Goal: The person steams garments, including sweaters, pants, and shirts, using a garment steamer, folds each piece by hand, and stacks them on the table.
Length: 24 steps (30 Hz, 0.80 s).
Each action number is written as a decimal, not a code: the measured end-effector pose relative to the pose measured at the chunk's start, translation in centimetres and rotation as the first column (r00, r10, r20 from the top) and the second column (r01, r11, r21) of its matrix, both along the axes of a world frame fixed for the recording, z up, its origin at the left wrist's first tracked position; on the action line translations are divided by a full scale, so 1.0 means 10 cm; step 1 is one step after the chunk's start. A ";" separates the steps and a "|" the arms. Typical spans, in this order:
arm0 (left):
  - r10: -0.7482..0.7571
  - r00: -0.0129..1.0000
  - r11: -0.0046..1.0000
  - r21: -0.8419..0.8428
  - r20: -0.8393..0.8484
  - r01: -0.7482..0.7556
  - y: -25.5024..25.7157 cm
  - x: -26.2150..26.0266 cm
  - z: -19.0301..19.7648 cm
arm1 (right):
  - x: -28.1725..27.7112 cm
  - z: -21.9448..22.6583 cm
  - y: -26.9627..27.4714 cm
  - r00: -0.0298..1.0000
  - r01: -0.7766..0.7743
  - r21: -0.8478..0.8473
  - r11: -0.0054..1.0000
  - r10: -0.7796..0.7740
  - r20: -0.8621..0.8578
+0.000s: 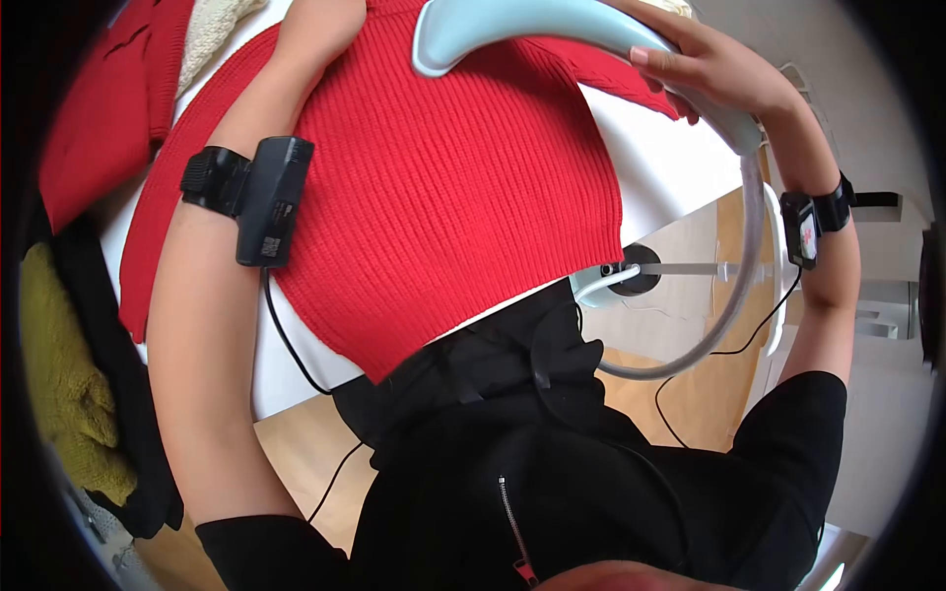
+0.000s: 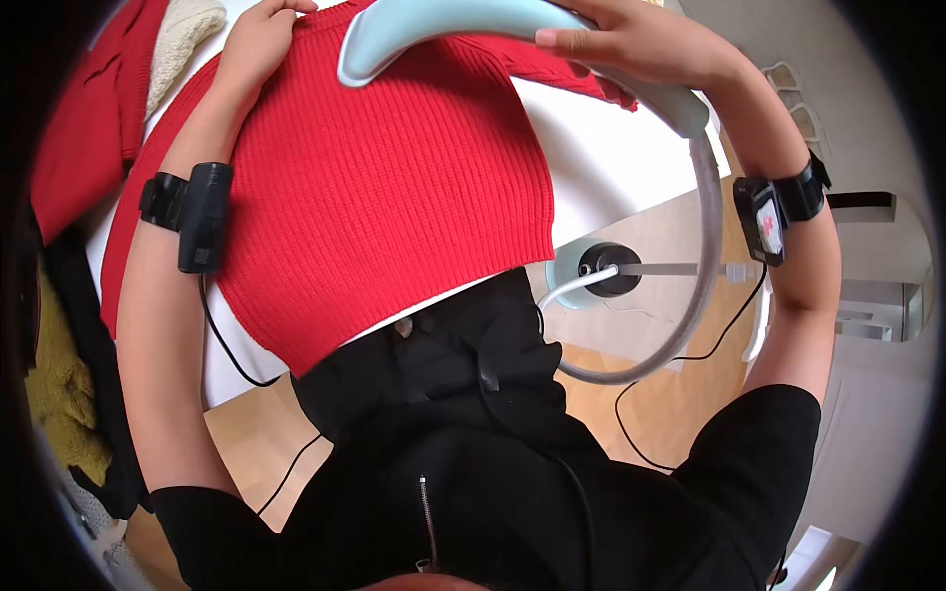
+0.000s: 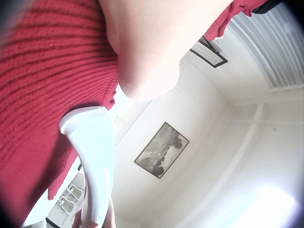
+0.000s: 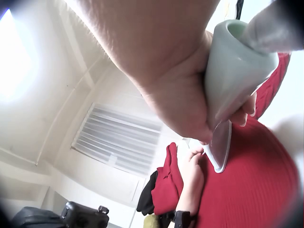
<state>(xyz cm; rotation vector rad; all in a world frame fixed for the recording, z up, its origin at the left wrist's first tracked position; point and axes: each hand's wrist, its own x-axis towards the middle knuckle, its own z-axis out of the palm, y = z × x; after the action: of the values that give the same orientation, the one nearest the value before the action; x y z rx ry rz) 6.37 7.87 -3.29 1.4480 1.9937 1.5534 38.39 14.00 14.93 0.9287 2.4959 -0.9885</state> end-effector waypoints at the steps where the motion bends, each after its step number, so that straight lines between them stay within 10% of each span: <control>1: -0.022 0.998 0.999 0.040 -0.058 0.024 0.01 0.01 -0.01 | 0.02 0.02 -0.07 0.995 -0.093 0.048 0.995 0.094 -0.019; 11: -0.024 0.980 0.999 -0.028 -0.198 0.019 0.00 -0.02 -0.06 | 1.10 -0.02 -0.35 0.923 -0.364 0.298 0.882 0.384 -0.010; 13: -0.018 0.986 1.000 -0.002 -0.166 0.017 0.01 0.00 -0.04 | 1.20 0.19 -0.50 0.970 -0.145 0.125 0.981 0.117 0.211; 19: 0.022 0.993 0.998 0.066 -0.114 -0.014 0.03 -0.03 -0.07 | 1.54 0.18 -0.53 0.978 -0.196 0.139 0.971 0.183 0.098; 24: -0.147 0.945 0.978 0.189 0.291 0.094 -0.16 -0.16 0.06 | 1.23 0.18 -0.53 0.972 -0.234 0.187 0.954 0.225 0.067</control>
<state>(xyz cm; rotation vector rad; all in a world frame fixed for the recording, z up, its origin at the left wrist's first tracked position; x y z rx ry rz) 4.78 6.28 -2.67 1.2685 1.5999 1.8054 50.64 8.71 16.75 0.6817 2.6224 -0.6531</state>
